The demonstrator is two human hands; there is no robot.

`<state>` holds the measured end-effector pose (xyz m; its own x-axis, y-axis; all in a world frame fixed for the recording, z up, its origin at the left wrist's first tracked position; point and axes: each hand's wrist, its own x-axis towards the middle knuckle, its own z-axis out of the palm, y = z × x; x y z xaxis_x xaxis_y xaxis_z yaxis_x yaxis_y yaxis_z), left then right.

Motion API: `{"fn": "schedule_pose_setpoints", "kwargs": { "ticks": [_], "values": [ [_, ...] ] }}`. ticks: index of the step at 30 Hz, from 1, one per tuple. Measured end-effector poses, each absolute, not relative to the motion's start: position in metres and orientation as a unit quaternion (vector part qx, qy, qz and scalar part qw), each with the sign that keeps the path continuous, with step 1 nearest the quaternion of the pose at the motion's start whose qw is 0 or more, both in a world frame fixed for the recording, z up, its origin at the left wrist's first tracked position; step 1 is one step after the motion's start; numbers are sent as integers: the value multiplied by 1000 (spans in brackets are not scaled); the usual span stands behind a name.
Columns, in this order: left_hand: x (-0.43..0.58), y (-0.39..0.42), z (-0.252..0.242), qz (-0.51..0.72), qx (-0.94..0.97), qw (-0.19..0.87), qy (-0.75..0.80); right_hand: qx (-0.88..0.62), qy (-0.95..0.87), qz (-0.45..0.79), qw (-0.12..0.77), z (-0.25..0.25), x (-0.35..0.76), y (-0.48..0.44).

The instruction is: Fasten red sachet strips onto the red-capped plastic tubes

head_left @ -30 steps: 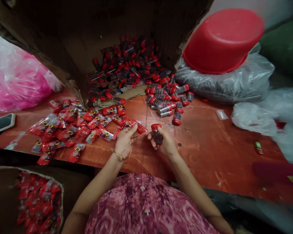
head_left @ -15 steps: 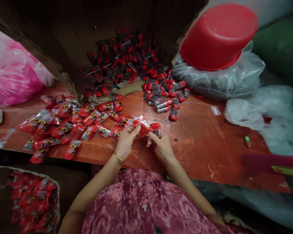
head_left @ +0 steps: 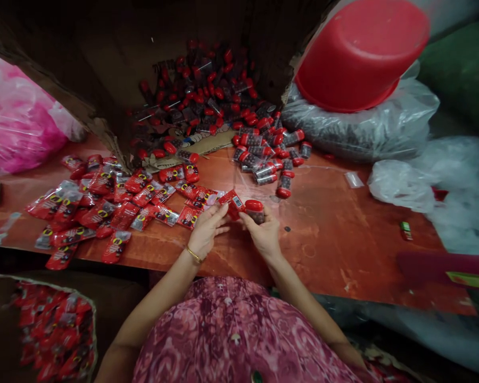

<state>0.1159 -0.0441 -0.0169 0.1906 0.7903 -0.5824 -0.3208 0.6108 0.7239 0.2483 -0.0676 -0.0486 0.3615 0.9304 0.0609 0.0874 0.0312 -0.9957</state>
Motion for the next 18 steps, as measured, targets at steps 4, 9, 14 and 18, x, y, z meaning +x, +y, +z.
{"fn": "schedule_pose_setpoints", "kwargs": {
  "ticks": [4,9,14,18],
  "values": [
    [118,-46,-13,356,263,709,549,-580,-621,169,500,-54,264,-66],
    [125,-45,-12,415,259,714,501,-513,-729,119,437,-62,266,-73],
    [121,-43,-17,442,222,683,538,-545,-594,215,552,-55,254,-77],
    [117,-42,-26,436,268,657,554,-574,-401,378,606,-40,251,-71]
  ]
}}
